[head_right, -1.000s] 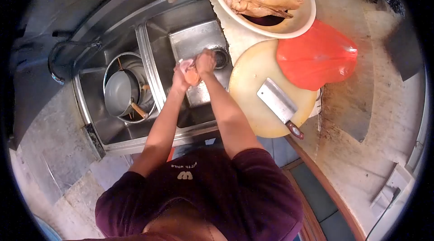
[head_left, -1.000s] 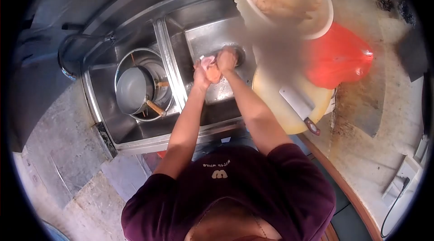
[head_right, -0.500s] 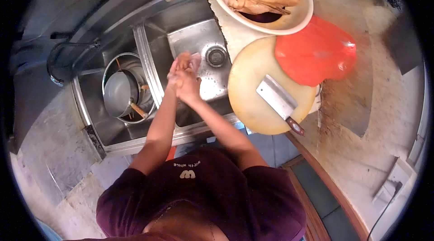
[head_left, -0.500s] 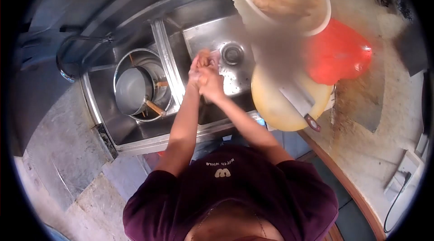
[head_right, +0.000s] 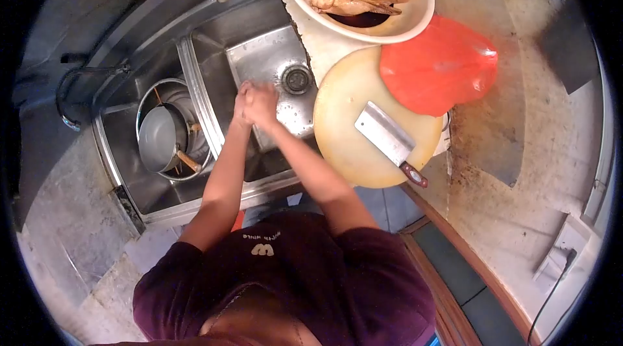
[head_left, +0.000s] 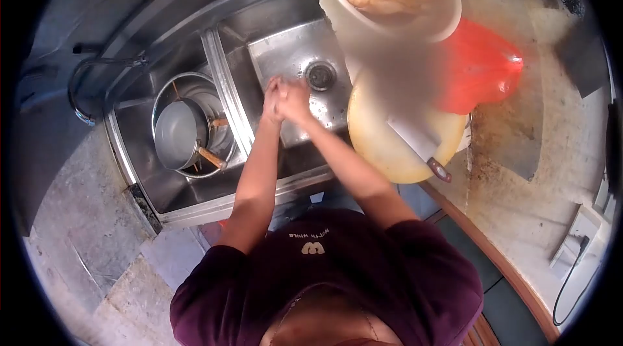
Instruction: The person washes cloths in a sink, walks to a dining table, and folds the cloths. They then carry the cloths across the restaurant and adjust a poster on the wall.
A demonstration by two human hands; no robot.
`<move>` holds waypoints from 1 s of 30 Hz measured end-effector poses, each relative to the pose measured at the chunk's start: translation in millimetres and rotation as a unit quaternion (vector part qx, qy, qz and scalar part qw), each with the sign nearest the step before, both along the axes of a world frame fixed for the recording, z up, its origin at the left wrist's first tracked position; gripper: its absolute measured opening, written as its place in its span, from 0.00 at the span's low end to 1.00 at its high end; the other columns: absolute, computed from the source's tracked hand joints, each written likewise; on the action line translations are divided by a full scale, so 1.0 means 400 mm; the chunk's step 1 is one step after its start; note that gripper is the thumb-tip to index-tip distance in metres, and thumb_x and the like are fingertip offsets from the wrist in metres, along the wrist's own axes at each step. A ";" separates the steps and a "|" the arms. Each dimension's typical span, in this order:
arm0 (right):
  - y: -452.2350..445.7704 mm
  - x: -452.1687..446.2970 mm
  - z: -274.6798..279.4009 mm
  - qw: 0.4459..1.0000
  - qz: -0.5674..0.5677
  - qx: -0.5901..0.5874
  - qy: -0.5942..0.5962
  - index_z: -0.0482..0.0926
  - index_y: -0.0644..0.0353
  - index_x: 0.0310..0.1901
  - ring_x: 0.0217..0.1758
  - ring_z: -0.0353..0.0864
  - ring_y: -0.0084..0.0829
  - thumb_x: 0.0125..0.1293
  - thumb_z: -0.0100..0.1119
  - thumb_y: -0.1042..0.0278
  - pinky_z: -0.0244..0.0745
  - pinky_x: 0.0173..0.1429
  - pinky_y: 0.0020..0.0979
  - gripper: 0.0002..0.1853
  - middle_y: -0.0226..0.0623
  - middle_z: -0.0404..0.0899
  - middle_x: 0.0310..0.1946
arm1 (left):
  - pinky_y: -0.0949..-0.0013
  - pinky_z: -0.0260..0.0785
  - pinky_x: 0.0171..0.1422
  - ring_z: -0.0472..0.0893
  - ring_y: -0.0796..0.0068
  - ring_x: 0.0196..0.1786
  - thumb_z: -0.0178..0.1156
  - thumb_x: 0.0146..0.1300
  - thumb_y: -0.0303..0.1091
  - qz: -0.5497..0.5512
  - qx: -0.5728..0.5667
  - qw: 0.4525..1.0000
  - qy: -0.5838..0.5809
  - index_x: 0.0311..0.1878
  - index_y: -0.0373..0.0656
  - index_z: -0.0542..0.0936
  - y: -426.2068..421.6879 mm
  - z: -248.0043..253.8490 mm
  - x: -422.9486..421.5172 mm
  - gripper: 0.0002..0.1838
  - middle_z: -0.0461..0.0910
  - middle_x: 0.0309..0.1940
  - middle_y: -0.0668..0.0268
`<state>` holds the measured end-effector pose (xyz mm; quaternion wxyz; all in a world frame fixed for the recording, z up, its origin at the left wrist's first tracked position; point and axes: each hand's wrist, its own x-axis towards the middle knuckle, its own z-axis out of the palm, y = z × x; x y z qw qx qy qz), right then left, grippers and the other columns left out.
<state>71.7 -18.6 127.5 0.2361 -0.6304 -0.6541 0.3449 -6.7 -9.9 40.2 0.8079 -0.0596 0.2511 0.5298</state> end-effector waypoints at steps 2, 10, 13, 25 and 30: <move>0.013 -0.004 -0.011 0.999 0.013 0.039 -0.016 0.76 0.65 0.46 0.61 0.60 0.56 0.50 0.55 0.58 0.54 0.63 0.53 0.24 0.57 0.66 0.54 | 0.63 0.62 0.62 0.75 0.69 0.48 0.40 0.67 0.41 0.012 0.017 0.990 0.138 0.47 0.47 0.74 -0.017 0.164 0.035 0.15 0.77 0.42 0.66; 0.318 0.096 -0.219 0.988 -0.118 -0.090 0.053 0.79 0.68 0.34 0.39 0.79 0.53 0.57 0.53 0.55 0.73 0.45 0.43 0.19 0.57 0.78 0.34 | 0.68 0.71 0.50 0.77 0.72 0.42 0.46 0.68 0.42 0.102 -0.130 0.908 0.385 0.49 0.44 0.71 0.080 0.027 0.044 0.14 0.76 0.42 0.66; 0.499 0.130 -0.019 0.814 -0.213 -0.222 0.492 0.64 0.69 0.57 0.39 0.79 0.44 0.63 0.47 0.42 0.76 0.43 0.39 0.34 0.50 0.77 0.41 | 0.71 0.65 0.55 0.74 0.73 0.49 0.51 0.66 0.42 0.035 -0.062 0.917 0.391 0.54 0.43 0.68 0.104 0.081 0.017 0.18 0.73 0.48 0.64; 0.607 0.048 0.109 0.933 -0.305 -0.011 0.191 0.70 0.72 0.42 0.35 0.77 0.49 0.62 0.53 0.67 0.75 0.40 0.44 0.14 0.52 0.74 0.30 | 0.66 0.75 0.31 0.80 0.62 0.29 0.51 0.54 0.26 -0.024 0.027 0.928 0.371 0.41 0.33 0.70 0.210 0.258 0.024 0.11 0.78 0.28 0.55; 0.513 0.052 0.181 0.964 -0.254 0.037 0.067 0.67 0.71 0.46 0.47 0.73 0.58 0.57 0.57 0.63 0.68 0.51 0.46 0.21 0.60 0.71 0.44 | 0.63 0.75 0.33 0.80 0.62 0.27 0.49 0.55 0.29 -0.066 0.057 0.932 0.352 0.46 0.39 0.67 0.216 0.337 0.034 0.14 0.77 0.29 0.55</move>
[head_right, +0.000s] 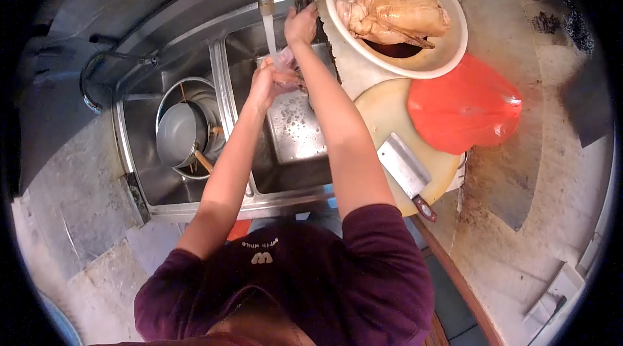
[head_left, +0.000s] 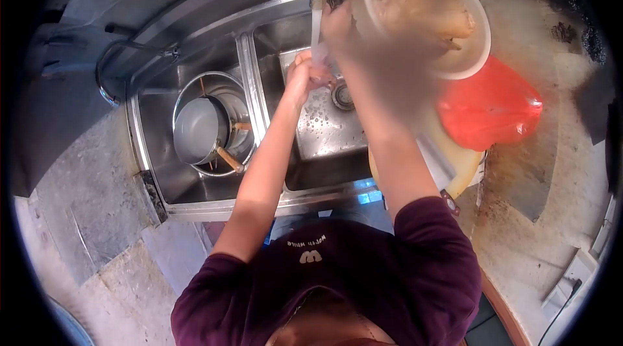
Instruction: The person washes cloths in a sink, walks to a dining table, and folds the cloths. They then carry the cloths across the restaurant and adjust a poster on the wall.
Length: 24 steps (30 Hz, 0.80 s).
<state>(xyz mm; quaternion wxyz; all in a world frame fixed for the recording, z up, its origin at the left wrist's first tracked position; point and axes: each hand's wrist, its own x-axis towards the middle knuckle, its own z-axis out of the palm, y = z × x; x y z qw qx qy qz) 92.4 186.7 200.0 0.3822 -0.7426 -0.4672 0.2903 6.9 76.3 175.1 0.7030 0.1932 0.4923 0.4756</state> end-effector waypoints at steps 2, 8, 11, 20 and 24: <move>-0.045 0.041 -0.057 0.997 0.079 -0.003 0.022 0.67 0.71 0.50 0.50 0.72 0.56 0.58 0.55 0.55 0.67 0.54 0.44 0.27 0.62 0.71 0.47 | 0.65 0.73 0.30 0.80 0.65 0.26 0.50 0.57 0.33 0.043 -0.006 0.998 0.037 0.45 0.41 0.68 0.026 -0.027 0.018 0.13 0.78 0.29 0.58; -0.220 0.079 -0.168 0.823 0.116 -0.222 0.510 0.67 0.63 0.59 0.49 0.75 0.33 0.60 0.53 0.42 0.68 0.54 0.33 0.35 0.42 0.74 0.51 | 0.68 0.72 0.36 0.77 0.71 0.32 0.52 0.60 0.38 0.235 0.033 0.970 0.054 0.48 0.42 0.67 0.072 -0.080 0.094 0.16 0.75 0.32 0.63; -0.207 0.030 -0.197 0.774 0.076 -0.168 0.606 0.71 0.61 0.53 0.46 0.75 0.26 0.58 0.61 0.51 0.71 0.47 0.29 0.27 0.35 0.75 0.47 | 0.70 0.68 0.45 0.74 0.73 0.41 0.49 0.63 0.38 0.182 0.034 0.969 0.165 0.52 0.40 0.68 0.034 -0.085 0.110 0.17 0.74 0.40 0.63; -0.115 -0.116 -0.269 0.913 0.149 -0.241 0.293 0.77 0.67 0.28 0.18 0.76 0.30 0.49 0.63 0.73 0.71 0.22 0.30 0.07 0.39 0.78 0.21 | 0.65 0.65 0.47 0.72 0.74 0.49 0.38 0.68 0.51 0.222 -0.095 0.969 0.051 0.56 0.44 0.68 -0.070 -0.045 0.021 0.24 0.72 0.50 0.63; -0.243 -0.056 -0.132 0.906 0.138 -0.163 0.365 0.76 0.69 0.32 0.19 0.76 0.24 0.55 0.59 0.71 0.69 0.22 0.25 0.09 0.36 0.78 0.20 | 0.54 0.68 0.53 0.71 0.60 0.53 0.39 0.64 0.56 0.235 -0.088 0.913 -0.323 0.53 0.41 0.68 -0.047 -0.201 -0.068 0.28 0.71 0.51 0.59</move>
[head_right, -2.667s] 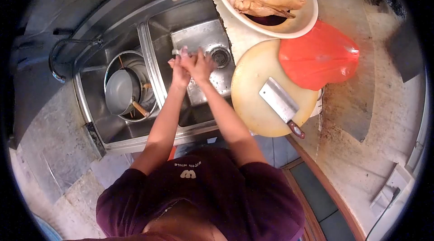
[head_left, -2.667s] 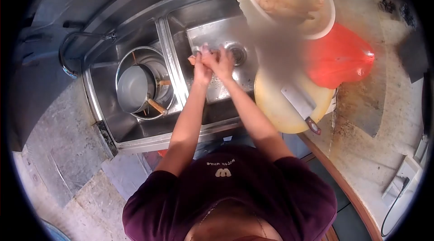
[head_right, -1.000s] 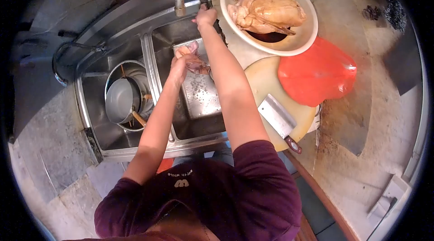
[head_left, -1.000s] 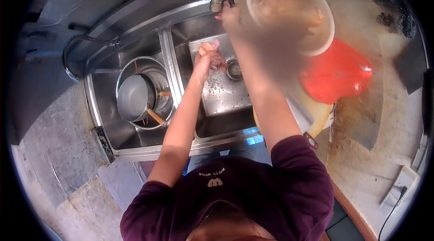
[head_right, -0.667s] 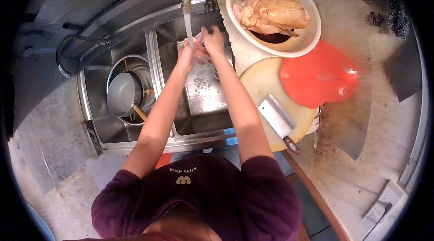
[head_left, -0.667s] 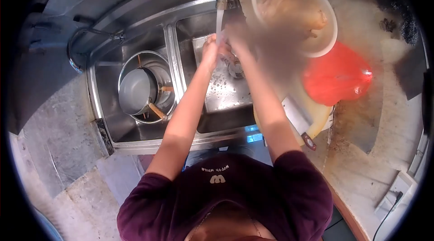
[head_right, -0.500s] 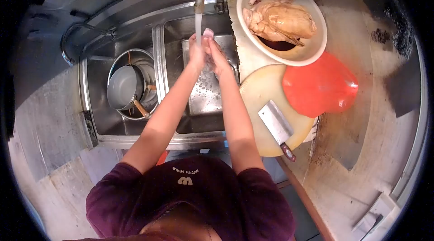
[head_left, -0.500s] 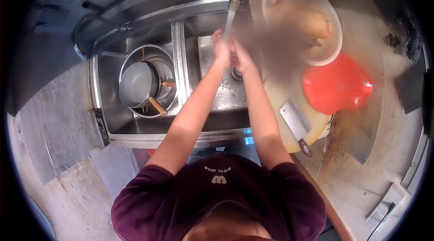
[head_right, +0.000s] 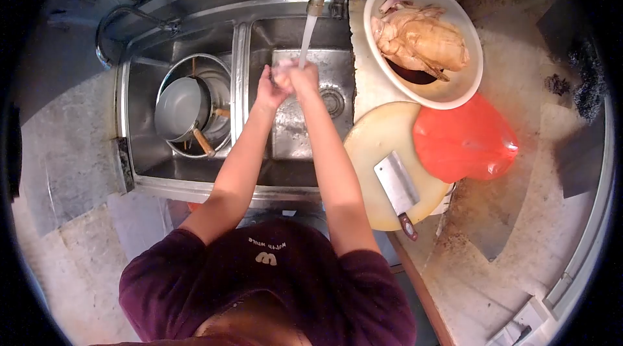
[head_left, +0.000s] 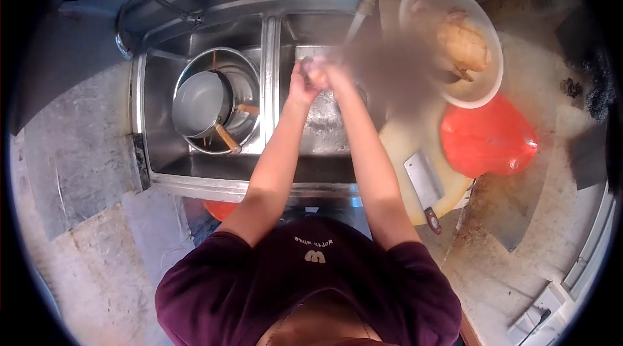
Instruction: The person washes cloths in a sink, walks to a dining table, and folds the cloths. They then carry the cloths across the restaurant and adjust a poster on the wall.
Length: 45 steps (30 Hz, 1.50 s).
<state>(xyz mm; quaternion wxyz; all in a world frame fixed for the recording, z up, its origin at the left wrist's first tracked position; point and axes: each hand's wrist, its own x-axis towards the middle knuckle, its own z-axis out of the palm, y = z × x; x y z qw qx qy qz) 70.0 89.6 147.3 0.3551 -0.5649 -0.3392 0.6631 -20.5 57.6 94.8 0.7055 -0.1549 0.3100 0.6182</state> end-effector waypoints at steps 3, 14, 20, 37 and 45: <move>-0.164 0.060 0.067 0.998 0.012 0.060 0.020 0.78 0.64 0.36 0.25 0.77 0.24 0.56 0.56 0.74 0.72 0.29 0.25 0.06 0.34 0.79 0.26 | 0.57 0.72 0.45 0.76 0.61 0.42 0.43 0.65 0.54 -0.085 0.009 0.996 0.009 0.49 0.42 0.71 0.007 -0.138 -0.004 0.24 0.75 0.42 0.59; -0.060 0.045 0.035 0.851 0.166 0.176 -0.465 0.81 0.55 0.32 0.44 0.79 0.45 0.50 0.56 0.60 0.75 0.43 0.42 0.10 0.46 0.79 0.40 | 0.65 0.72 0.47 0.76 0.69 0.40 0.39 0.68 0.44 -0.032 0.202 0.977 -0.062 0.48 0.46 0.72 -0.014 -0.127 0.081 0.17 0.76 0.38 0.63; 0.073 0.062 -0.094 0.844 0.217 0.170 -0.460 0.81 0.53 0.35 0.49 0.77 0.45 0.58 0.47 0.47 0.70 0.53 0.41 0.20 0.41 0.81 0.37 | 0.62 0.63 0.61 0.72 0.64 0.56 0.36 0.69 0.44 -0.031 -0.019 0.988 0.149 0.56 0.40 0.69 -0.024 -0.031 0.077 0.22 0.73 0.53 0.61; 0.146 0.063 -0.094 0.895 0.418 0.144 0.049 0.76 0.64 0.48 0.41 0.78 0.28 0.53 0.65 0.55 0.73 0.45 0.27 0.25 0.40 0.79 0.41 | 0.68 0.66 0.49 0.72 0.73 0.51 0.51 0.63 0.38 -0.182 0.072 0.917 0.348 0.64 0.45 0.62 -0.036 0.061 -0.034 0.26 0.72 0.52 0.63; 0.023 0.132 0.107 0.881 0.308 0.134 -0.333 0.74 0.41 0.55 0.50 0.78 0.34 0.60 0.49 0.57 0.70 0.55 0.33 0.20 0.39 0.79 0.45 | 0.54 0.67 0.58 0.70 0.66 0.60 0.35 0.63 0.66 -0.300 0.086 0.923 0.226 0.63 0.48 0.63 -0.015 0.048 0.042 0.36 0.69 0.58 0.64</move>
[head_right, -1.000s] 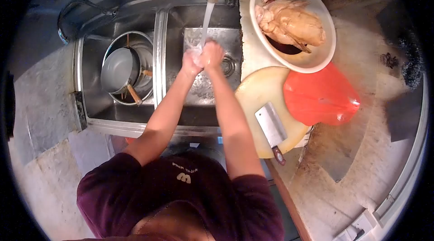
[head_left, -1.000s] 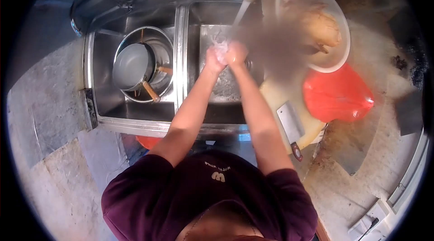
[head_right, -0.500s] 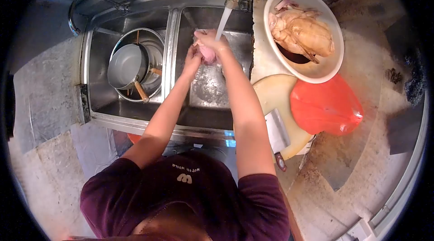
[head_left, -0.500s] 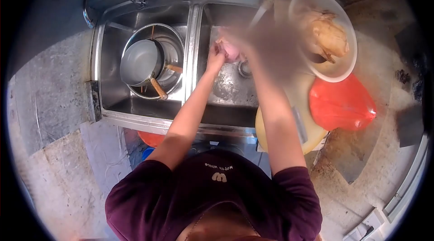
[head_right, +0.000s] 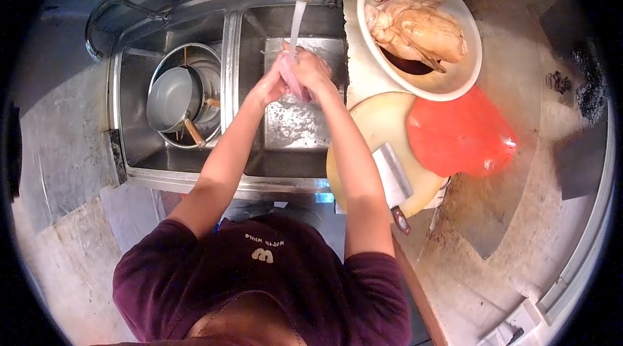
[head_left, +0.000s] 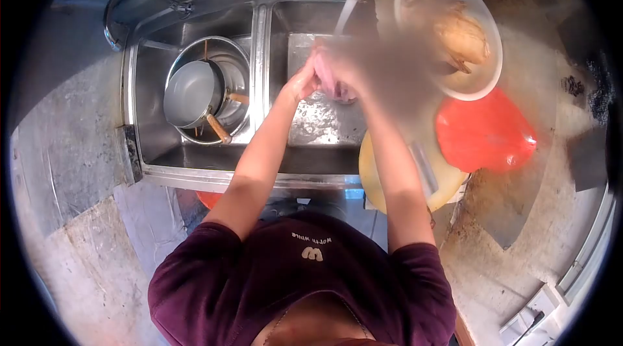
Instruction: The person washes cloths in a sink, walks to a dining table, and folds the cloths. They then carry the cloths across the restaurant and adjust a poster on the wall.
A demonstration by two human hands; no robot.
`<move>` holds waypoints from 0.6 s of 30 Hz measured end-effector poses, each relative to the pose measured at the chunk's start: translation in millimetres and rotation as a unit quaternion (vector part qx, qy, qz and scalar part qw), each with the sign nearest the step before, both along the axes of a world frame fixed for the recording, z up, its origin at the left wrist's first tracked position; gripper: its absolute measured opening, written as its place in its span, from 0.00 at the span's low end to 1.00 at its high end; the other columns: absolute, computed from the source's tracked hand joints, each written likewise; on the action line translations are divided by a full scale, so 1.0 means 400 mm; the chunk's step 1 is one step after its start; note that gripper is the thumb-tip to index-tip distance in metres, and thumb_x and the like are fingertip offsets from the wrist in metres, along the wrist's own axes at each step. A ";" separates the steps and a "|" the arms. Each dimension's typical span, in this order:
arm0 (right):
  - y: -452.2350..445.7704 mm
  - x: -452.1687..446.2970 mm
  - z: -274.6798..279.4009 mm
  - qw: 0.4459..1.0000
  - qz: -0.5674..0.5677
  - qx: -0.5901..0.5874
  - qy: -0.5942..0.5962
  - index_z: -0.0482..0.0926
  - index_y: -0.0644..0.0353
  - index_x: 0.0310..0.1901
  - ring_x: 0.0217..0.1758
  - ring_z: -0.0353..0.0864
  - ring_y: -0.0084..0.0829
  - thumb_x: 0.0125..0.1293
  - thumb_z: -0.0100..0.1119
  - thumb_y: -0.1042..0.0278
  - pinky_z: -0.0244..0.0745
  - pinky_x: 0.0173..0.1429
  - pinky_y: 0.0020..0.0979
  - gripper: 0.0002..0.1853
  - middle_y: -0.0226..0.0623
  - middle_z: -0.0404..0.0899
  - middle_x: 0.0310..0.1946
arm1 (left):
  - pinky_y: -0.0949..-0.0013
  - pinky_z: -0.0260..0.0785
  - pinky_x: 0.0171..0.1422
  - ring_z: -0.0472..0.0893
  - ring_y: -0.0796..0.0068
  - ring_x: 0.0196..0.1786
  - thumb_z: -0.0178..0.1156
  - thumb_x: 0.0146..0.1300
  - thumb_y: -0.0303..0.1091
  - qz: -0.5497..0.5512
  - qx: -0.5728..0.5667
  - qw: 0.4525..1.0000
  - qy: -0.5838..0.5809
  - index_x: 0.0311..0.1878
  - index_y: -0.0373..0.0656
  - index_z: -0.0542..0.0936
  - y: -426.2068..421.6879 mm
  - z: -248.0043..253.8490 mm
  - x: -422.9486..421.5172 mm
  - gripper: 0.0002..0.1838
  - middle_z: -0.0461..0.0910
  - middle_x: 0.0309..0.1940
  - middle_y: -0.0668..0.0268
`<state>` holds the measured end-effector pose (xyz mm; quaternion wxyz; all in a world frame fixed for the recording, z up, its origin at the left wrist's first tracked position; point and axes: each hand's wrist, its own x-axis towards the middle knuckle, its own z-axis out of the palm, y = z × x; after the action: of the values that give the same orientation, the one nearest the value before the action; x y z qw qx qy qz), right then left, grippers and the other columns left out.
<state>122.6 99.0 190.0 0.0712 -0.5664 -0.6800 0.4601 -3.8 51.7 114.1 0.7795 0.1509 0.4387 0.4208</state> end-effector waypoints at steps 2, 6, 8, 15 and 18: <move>-0.019 0.017 0.014 0.999 -0.029 0.019 -0.021 0.73 0.39 0.55 0.51 0.76 0.43 0.60 0.47 0.54 0.70 0.56 0.37 0.20 0.42 0.78 0.46 | 0.53 0.68 0.57 0.71 0.66 0.59 0.34 0.63 0.66 -0.007 -0.020 1.000 0.013 0.63 0.47 0.63 0.011 0.001 0.005 0.36 0.70 0.57 0.63; -0.043 0.049 -0.080 0.990 -0.104 -0.026 0.094 0.75 0.44 0.52 0.42 0.80 0.43 0.60 0.50 0.54 0.74 0.48 0.37 0.19 0.45 0.79 0.42 | 0.61 0.71 0.53 0.75 0.67 0.54 0.40 0.63 0.64 -0.028 -0.001 0.999 0.034 0.60 0.44 0.65 0.007 -0.044 0.022 0.35 0.72 0.54 0.60; -0.046 0.062 -0.128 0.982 -0.135 -0.012 0.129 0.76 0.47 0.51 0.38 0.81 0.43 0.59 0.51 0.55 0.75 0.44 0.37 0.18 0.46 0.80 0.40 | 0.64 0.72 0.52 0.76 0.68 0.52 0.45 0.64 0.59 -0.038 -0.002 0.997 0.063 0.58 0.42 0.67 0.000 -0.067 0.018 0.31 0.74 0.52 0.60; -0.080 0.084 -0.092 0.934 -0.208 -0.081 0.278 0.76 0.59 0.46 0.33 0.80 0.30 0.58 0.55 0.68 0.74 0.37 0.29 0.14 0.38 0.81 0.33 | 0.71 0.69 0.51 0.76 0.73 0.48 0.58 0.59 0.50 -0.088 0.005 0.979 0.181 0.55 0.39 0.70 -0.018 0.028 -0.046 0.28 0.76 0.48 0.63; -0.078 0.080 -0.113 0.844 -0.227 -0.173 0.455 0.75 0.64 0.41 0.32 0.76 0.23 0.57 0.56 0.74 0.72 0.34 0.25 0.10 0.34 0.78 0.30 | 0.74 0.64 0.51 0.74 0.77 0.45 0.62 0.54 0.54 -0.246 -0.004 0.932 0.264 0.52 0.40 0.73 -0.036 0.048 -0.069 0.30 0.78 0.40 0.66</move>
<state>154.6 67.8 144.6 0.3760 -0.4357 -0.3331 0.7469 -31.5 37.1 133.1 0.7152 0.3572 0.5793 0.1588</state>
